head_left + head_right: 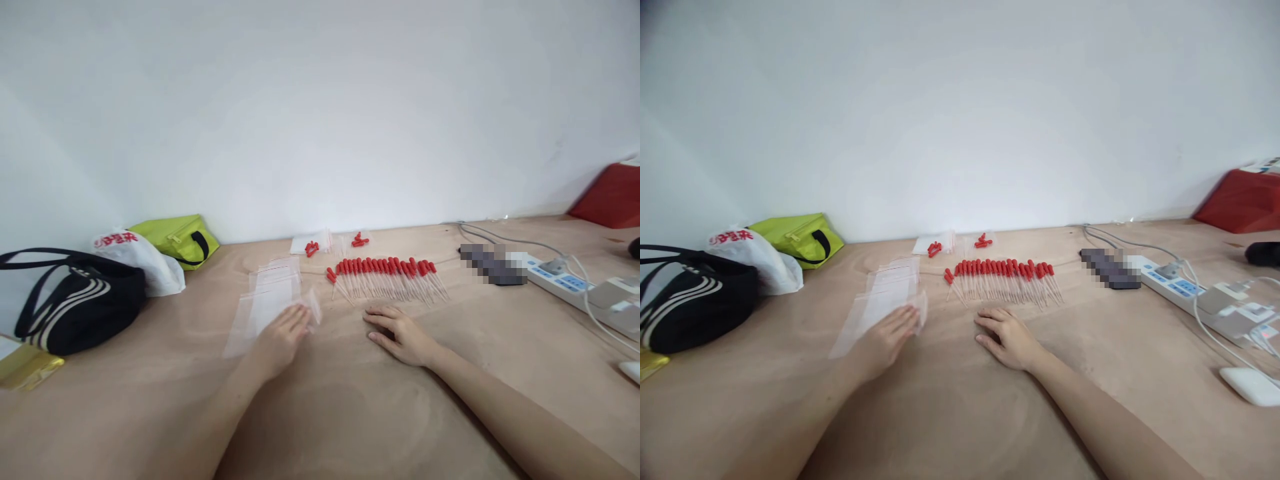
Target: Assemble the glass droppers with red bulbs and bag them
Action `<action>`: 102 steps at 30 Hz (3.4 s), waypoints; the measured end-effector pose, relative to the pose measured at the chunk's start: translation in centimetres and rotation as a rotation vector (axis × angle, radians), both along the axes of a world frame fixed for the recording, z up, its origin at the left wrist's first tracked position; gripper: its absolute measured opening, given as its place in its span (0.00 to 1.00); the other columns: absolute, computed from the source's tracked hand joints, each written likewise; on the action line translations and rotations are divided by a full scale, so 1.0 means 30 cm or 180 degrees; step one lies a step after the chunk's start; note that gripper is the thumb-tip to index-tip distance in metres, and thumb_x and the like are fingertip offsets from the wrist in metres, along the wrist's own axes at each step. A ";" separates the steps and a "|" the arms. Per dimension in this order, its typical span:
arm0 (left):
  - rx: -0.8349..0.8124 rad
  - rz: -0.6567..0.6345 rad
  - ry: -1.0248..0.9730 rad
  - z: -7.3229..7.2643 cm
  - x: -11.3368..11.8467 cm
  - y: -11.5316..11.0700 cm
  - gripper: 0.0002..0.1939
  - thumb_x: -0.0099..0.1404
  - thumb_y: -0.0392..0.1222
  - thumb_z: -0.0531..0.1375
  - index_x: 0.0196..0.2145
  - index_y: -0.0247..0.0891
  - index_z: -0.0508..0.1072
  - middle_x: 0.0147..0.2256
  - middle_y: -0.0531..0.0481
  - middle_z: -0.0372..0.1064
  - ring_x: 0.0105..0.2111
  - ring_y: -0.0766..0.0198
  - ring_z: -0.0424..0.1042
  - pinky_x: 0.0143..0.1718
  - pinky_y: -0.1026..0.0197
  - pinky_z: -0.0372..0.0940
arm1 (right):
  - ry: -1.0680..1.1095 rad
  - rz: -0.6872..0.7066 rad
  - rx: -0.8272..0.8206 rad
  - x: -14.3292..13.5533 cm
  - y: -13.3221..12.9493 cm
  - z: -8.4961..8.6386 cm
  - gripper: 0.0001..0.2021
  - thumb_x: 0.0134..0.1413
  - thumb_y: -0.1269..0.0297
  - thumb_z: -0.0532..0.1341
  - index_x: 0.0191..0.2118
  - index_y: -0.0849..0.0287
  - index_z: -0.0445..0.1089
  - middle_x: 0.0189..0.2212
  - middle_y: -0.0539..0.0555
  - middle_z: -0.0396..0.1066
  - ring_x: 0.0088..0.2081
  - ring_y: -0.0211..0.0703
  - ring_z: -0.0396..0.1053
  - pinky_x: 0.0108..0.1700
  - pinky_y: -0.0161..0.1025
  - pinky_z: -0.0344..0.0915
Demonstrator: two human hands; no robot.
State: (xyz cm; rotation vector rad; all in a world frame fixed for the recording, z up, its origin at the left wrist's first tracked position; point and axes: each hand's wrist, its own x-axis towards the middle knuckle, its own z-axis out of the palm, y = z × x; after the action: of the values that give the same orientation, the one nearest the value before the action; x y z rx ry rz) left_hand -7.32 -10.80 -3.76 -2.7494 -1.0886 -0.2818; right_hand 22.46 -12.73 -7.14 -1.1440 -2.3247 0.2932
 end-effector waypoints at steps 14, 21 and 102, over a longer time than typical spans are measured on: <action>-0.1246 -0.0576 0.0070 -0.002 0.123 -0.089 0.25 0.66 0.51 0.44 0.59 0.45 0.48 0.60 0.47 0.43 0.60 0.55 0.41 0.57 0.43 0.39 | -0.0036 0.0509 -0.0098 -0.032 -0.021 0.046 0.16 0.56 0.57 0.51 0.47 0.55 0.66 0.41 0.57 0.66 0.42 0.43 0.62 0.43 0.43 0.58; -0.1321 -0.0619 0.0068 0.002 0.124 -0.087 0.24 0.66 0.51 0.44 0.59 0.46 0.48 0.60 0.46 0.42 0.60 0.55 0.42 0.57 0.43 0.39 | -0.0155 0.0588 -0.0033 -0.037 -0.026 0.050 0.17 0.55 0.56 0.52 0.48 0.55 0.65 0.42 0.57 0.66 0.42 0.43 0.62 0.45 0.43 0.57; -0.1401 -0.0064 -0.0251 0.001 0.066 -0.057 0.25 0.66 0.51 0.45 0.58 0.47 0.48 0.59 0.52 0.46 0.59 0.58 0.44 0.58 0.44 0.40 | 0.2826 -0.2105 -0.1846 0.131 0.224 0.056 0.07 0.42 0.61 0.60 0.24 0.60 0.65 0.16 0.49 0.66 0.15 0.32 0.60 0.17 0.30 0.57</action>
State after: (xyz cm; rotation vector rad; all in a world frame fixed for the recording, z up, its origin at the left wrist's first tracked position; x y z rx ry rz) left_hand -5.34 -12.49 -3.73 -3.1567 -1.2751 -0.1696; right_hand 26.39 -6.01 -5.47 -1.5446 -1.0379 1.0094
